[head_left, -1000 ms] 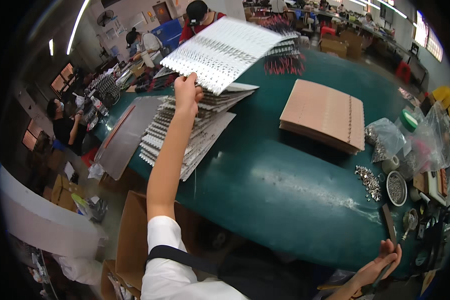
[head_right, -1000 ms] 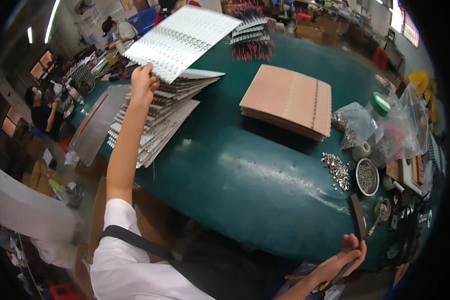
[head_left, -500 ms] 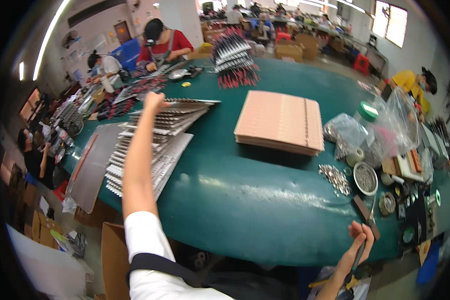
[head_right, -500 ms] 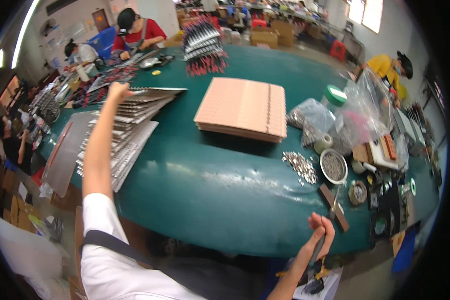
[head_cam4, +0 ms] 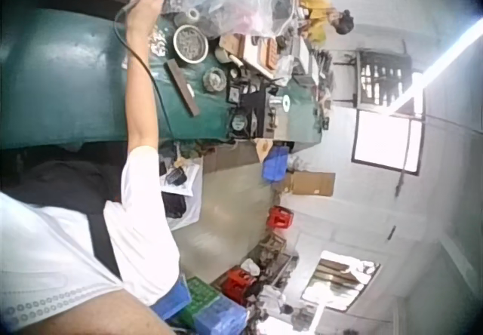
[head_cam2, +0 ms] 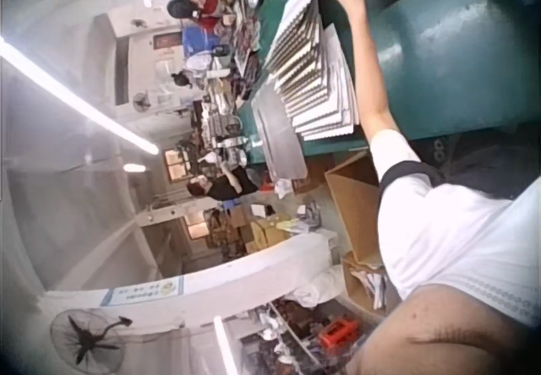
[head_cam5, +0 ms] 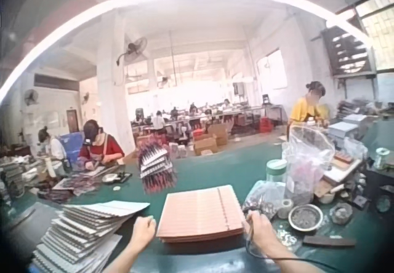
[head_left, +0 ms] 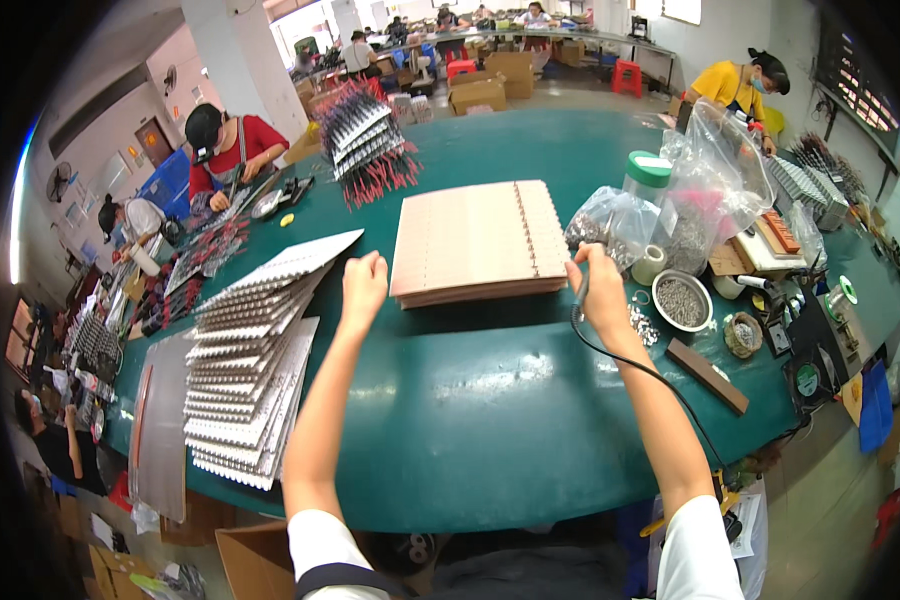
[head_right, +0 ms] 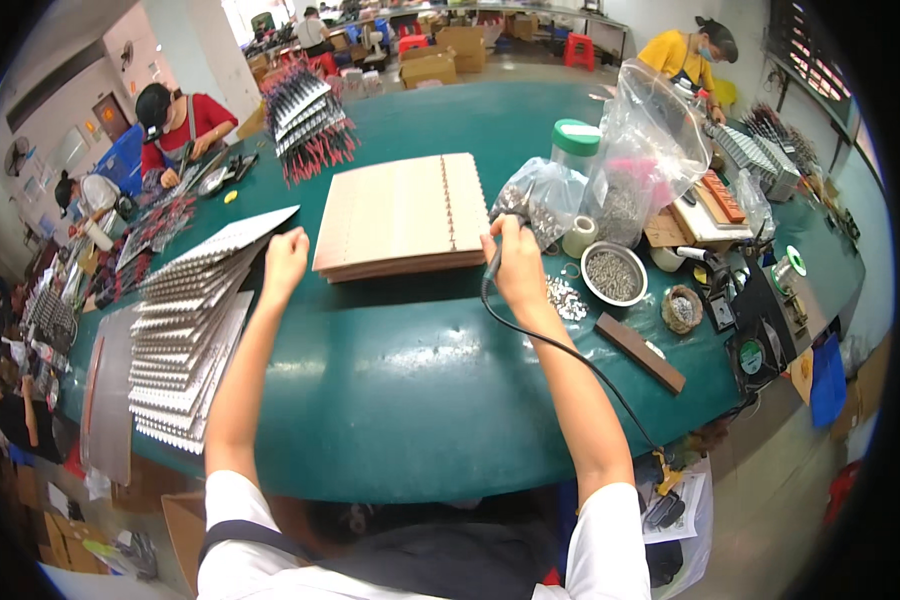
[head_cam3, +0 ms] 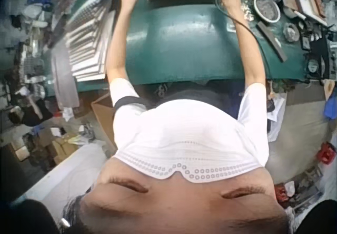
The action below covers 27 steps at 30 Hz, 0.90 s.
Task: The person picks up circuit board panels, turns them over on the table, and solders the components along the edge using a soldering iron.
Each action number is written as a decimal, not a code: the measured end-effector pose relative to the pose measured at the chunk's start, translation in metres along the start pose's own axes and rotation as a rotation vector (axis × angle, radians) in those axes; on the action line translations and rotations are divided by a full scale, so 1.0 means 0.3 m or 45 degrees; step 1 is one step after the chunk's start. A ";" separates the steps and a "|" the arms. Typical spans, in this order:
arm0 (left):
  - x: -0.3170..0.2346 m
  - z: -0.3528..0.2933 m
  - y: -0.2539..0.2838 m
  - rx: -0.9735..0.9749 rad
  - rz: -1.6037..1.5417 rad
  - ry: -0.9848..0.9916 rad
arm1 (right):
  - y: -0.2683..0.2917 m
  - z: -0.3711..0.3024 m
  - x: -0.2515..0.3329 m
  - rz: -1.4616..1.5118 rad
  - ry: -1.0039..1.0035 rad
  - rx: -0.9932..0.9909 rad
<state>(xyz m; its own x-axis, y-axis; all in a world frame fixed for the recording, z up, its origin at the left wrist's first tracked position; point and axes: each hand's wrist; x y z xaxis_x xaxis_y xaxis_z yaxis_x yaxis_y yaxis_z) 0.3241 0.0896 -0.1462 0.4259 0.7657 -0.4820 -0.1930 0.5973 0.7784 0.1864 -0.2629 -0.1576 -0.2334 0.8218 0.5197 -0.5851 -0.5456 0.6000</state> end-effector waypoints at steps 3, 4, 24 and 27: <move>0.053 -0.013 -0.081 -0.049 -0.091 -0.015 | -0.091 0.002 -0.067 0.003 -0.089 0.076; 0.037 -0.025 -0.098 -0.031 -0.165 0.032 | -0.090 -0.004 -0.071 0.079 -0.093 0.106; -0.028 -0.031 0.021 -0.231 -0.603 0.131 | -0.060 0.002 0.031 0.421 0.069 -0.255; -0.099 -0.096 0.136 -0.141 -1.239 0.269 | 0.057 -0.039 0.162 0.482 0.062 -0.280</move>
<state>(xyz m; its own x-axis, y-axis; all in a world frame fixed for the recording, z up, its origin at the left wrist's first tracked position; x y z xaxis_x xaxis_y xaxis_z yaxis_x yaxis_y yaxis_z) 0.2783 0.0981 -0.1118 0.2785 -0.0478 -0.9593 0.0701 0.9971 -0.0293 0.1559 -0.2303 -0.1292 -0.4964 0.5806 0.6454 -0.6015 -0.7661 0.2265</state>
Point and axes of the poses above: each hand's wrist, its own z-axis towards the middle knuckle, its own y-axis out of the back of the hand, x = y × z, and after that the axes turned 8 degrees about x, right-handed
